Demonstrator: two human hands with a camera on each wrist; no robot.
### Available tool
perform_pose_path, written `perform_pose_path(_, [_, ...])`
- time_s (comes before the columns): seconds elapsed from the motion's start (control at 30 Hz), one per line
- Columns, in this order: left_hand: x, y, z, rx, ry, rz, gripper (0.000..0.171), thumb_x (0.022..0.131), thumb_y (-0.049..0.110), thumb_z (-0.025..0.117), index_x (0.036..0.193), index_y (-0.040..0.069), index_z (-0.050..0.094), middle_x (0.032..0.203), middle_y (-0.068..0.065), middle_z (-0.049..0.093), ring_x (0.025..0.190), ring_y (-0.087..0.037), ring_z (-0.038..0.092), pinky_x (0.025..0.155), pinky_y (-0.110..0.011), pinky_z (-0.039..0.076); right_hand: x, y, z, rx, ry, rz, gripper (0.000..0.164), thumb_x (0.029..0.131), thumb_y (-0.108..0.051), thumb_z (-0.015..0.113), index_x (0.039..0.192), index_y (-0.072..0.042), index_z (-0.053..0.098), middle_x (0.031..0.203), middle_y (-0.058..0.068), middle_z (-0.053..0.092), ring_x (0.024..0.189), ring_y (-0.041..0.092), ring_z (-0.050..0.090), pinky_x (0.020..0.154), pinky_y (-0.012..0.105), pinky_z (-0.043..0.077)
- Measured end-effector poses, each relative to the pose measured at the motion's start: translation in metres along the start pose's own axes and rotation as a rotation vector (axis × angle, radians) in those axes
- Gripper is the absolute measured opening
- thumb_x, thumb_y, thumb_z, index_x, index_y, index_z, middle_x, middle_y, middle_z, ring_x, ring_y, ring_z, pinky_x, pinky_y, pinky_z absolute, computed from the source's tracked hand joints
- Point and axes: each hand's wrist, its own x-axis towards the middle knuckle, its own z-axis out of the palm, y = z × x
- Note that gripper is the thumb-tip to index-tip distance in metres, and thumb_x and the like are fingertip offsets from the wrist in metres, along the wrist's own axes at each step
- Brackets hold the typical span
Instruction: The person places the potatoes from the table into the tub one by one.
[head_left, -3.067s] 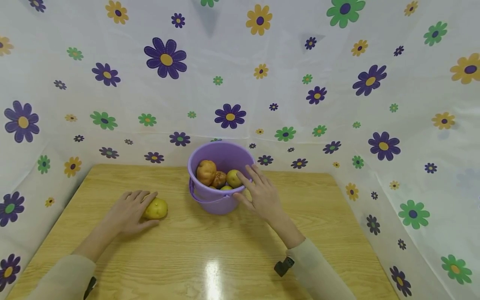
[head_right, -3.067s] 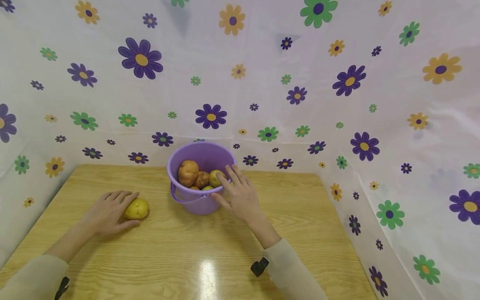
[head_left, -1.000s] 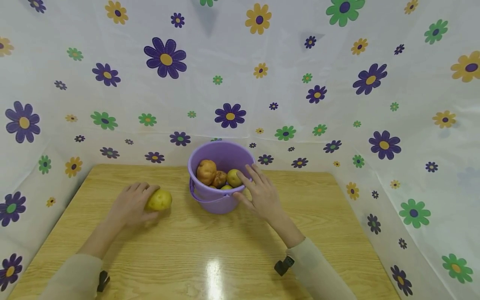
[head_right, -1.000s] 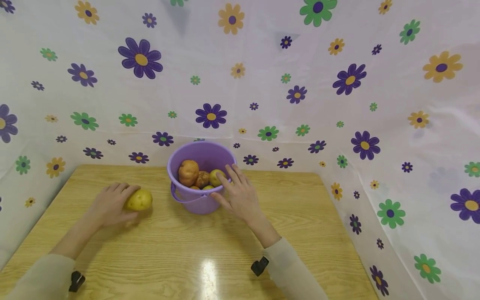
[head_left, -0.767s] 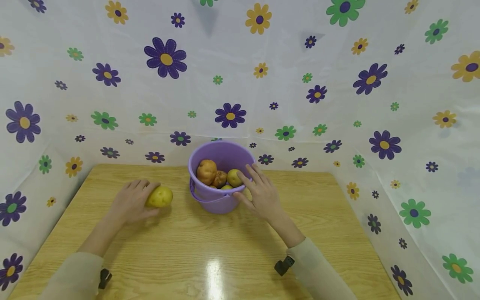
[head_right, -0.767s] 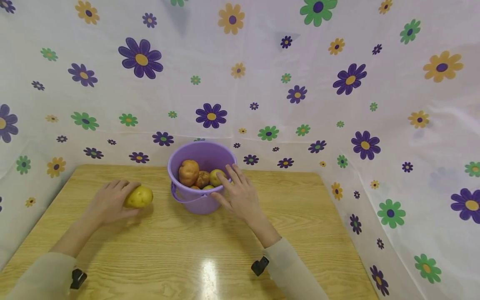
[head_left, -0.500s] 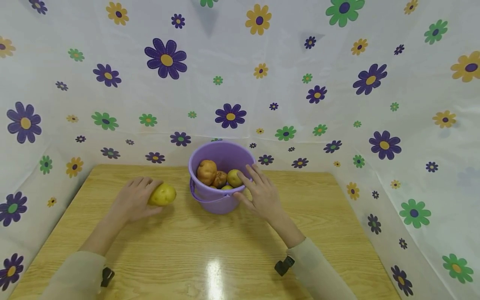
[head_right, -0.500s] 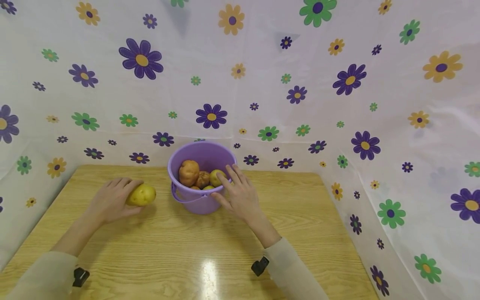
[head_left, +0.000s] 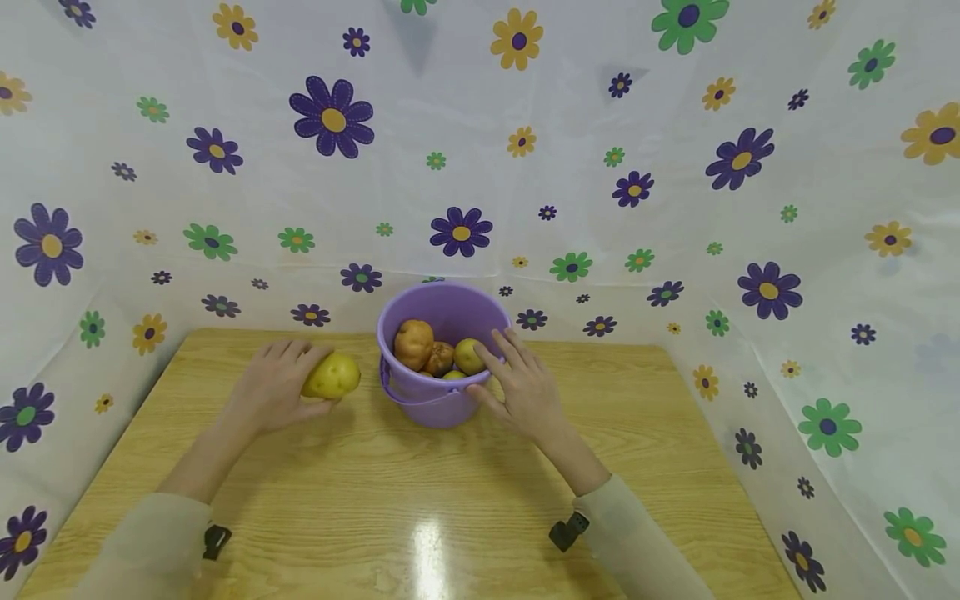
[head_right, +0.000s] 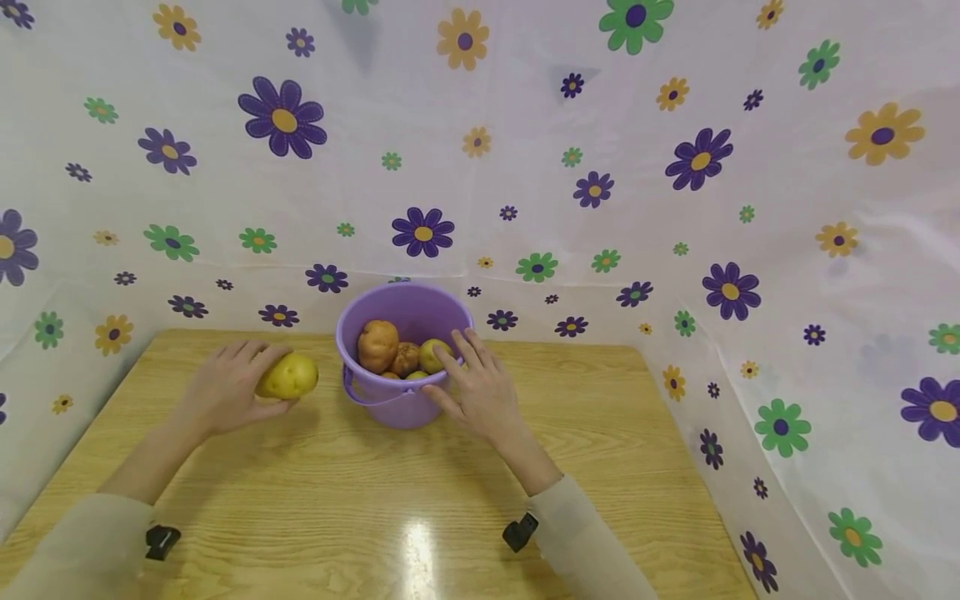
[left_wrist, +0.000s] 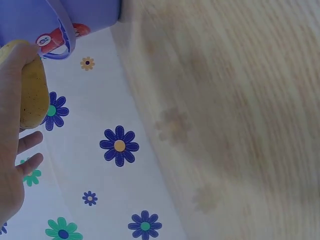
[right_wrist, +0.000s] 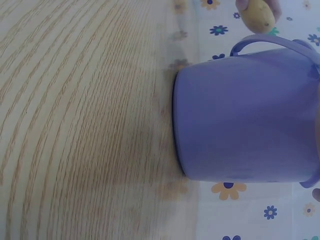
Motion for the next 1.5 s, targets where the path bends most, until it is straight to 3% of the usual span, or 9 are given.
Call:
perform_pose_path(0.37, [0.014,0.000,-0.014,0.005,0.124,0.073,0.078,0.068,0.054,0.083,0.128,0.006,0.067,0.103,-0.016,0.068,0.097,-0.036,0.064,0.086,-0.053,0.058,0.000,-0.001,0.000,0.003,0.015,-0.003,0.081,0.105,-0.074,0.022,0.147,-0.017,0.062,0.154,0.017,0.059,0.149,0.039,0.052,0.110,0.059,0.056])
perform_pose_path(0.63, [0.024,0.000,-0.023,0.015,0.140,0.080,0.080,0.067,0.054,0.083,0.129,0.006,0.067,0.108,-0.021,0.070,0.101,-0.041,0.065,0.089,-0.057,0.059,0.001,-0.002,-0.002,-0.007,0.004,-0.004,0.082,0.105,-0.074,0.021,0.147,-0.017,0.062,0.154,0.018,0.059,0.149,0.039,0.052,0.110,0.058,0.056])
perform_pose_path(1.27, [0.050,0.010,-0.037,-0.003,0.179,0.112,0.079,0.068,0.053,0.083,0.131,0.007,0.067,0.108,-0.019,0.070,0.102,-0.040,0.065,0.090,-0.054,0.057,0.000,-0.001,0.000,0.017,-0.002,-0.003,0.082,0.106,-0.074,0.022,0.148,-0.016,0.062,0.155,0.019,0.058,0.149,0.040,0.050,0.111,0.059,0.055])
perform_pose_path(1.5, [0.060,0.017,-0.040,0.014,0.155,0.131,0.079,0.070,0.055,0.085,0.130,0.007,0.067,0.107,-0.018,0.070,0.102,-0.039,0.065,0.091,-0.055,0.057,0.001,0.000,0.001,0.004,0.003,-0.007,0.081,0.105,-0.074,0.022,0.148,-0.017,0.061,0.155,0.019,0.059,0.149,0.039,0.051,0.111,0.059,0.055])
